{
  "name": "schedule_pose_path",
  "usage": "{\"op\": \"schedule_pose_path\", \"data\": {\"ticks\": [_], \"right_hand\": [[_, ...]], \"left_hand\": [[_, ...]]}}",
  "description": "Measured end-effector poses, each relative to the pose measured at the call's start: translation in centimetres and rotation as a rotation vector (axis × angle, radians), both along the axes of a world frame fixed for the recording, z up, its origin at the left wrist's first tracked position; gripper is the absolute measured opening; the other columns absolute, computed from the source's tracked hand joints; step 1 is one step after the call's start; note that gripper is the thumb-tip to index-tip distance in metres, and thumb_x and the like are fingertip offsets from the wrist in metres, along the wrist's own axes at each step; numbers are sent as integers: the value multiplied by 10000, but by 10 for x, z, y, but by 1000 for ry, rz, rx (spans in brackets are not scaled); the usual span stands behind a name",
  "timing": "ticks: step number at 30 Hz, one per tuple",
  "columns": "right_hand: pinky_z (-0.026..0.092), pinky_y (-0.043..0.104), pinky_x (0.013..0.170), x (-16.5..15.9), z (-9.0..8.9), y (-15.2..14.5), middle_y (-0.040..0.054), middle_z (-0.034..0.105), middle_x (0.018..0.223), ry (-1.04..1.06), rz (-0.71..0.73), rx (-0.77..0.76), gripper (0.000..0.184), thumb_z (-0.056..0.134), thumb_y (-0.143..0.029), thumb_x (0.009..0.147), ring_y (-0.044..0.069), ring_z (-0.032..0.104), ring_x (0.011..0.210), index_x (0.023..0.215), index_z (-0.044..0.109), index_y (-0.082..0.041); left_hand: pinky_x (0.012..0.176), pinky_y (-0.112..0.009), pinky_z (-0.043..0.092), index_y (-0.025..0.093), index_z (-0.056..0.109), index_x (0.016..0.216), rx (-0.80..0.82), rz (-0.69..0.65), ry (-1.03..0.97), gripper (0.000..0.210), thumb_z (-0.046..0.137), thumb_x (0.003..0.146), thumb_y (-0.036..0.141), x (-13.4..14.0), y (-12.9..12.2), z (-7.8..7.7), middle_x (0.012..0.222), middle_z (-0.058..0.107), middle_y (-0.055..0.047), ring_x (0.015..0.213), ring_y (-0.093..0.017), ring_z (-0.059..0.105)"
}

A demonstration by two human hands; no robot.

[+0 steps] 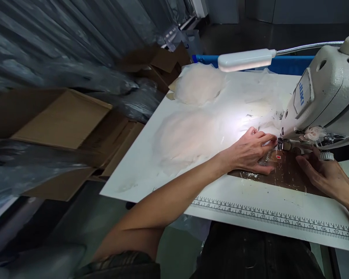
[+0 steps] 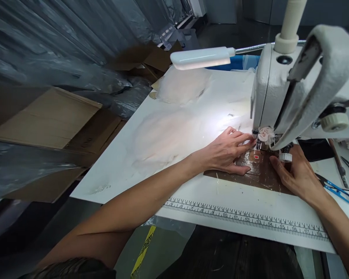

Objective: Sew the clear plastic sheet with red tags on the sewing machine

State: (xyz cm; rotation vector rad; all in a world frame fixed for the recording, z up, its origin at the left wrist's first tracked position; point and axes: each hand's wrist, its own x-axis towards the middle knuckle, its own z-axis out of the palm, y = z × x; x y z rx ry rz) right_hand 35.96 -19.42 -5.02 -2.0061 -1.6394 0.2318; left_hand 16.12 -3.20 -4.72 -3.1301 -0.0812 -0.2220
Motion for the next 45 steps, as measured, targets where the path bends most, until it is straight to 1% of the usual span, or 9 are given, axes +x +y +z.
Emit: {"op": "schedule_pose_path", "data": {"ticks": [3, 7, 16, 20, 24, 28, 32, 39, 45], "right_hand": [[486, 335, 517, -4, -8, -7, 69, 608, 774, 107, -148, -19, 431, 454, -624, 894, 204, 580, 615, 790, 567, -221], [465, 324, 531, -5, -9, -8, 49, 599, 754, 187, -178, -22, 329, 494, -530, 876, 196, 568, 623, 847, 600, -219], [527, 361, 713, -8, -9, -10, 71, 634, 873, 133, -107, 86, 283, 495, -419, 898, 214, 624, 768, 997, 635, -194], [540, 411, 758, -16, -15, -14, 130, 644, 1034, -7, -26, 159, 292, 465, -359, 928, 259, 634, 883, 1104, 630, -195], [553, 447, 741, -22, -20, -16, 179, 609, 1122, -169, 48, 196, 322, 428, -324, 966, 287, 632, 914, 1194, 596, -169], [562, 449, 717, -22, -24, -16, 177, 596, 1123, -259, 80, 211, 315, 414, -306, 981, 280, 636, 865, 1218, 581, -184], [555, 402, 609, -18, -26, -17, 177, 600, 1114, -251, 72, 233, 279, 411, -314, 986, 255, 633, 782, 1112, 626, -188], [570, 374, 654, -10, -24, -14, 158, 610, 1067, -164, 85, 225, 281, 427, -335, 974, 244, 637, 846, 1026, 652, -173], [551, 356, 582, -11, -21, -14, 168, 625, 1086, -169, 96, 203, 320, 432, -334, 972, 235, 637, 790, 1115, 656, -155]], "left_hand": [[813, -383, 375, 89, 534, 1323, -21, 19, 7, 737, 437, 893, 679, 1, 1, 0, 1261, 579, -169, 967, -256, 550], [882, -415, 383, 81, 526, 1340, -56, 26, 1, 761, 485, 871, 678, 1, 4, 1, 1296, 569, -179, 1014, -270, 562], [1098, -545, 300, 77, 481, 1377, -56, 30, -104, 719, 421, 923, 630, 1, 3, -7, 1437, 486, -235, 1263, -332, 516], [1129, -590, 260, 41, 425, 1412, 3, 143, -121, 756, 322, 958, 638, -1, -4, -11, 1505, 405, -269, 1403, -372, 392], [1143, -596, 247, 19, 413, 1429, 113, 249, -30, 853, 283, 942, 707, 0, -8, -3, 1528, 369, -281, 1422, -427, 348], [1116, -577, 306, 8, 418, 1428, 173, 361, 107, 764, 273, 989, 616, 15, 11, 18, 1514, 381, -292, 1381, -439, 406], [1030, -581, 396, 25, 407, 1421, 69, 430, 289, 676, 223, 1016, 533, 36, 46, 31, 1492, 400, -300, 1322, -424, 477], [1184, -533, 241, 79, 176, 1548, -158, 418, 388, 766, 216, 988, 601, 44, 70, 24, 1639, 96, -227, 1515, -366, 167], [1220, -538, 141, 65, 150, 1555, -189, 432, 378, 775, 204, 992, 594, 42, 70, 21, 1646, 55, -209, 1533, -349, 76]]}}
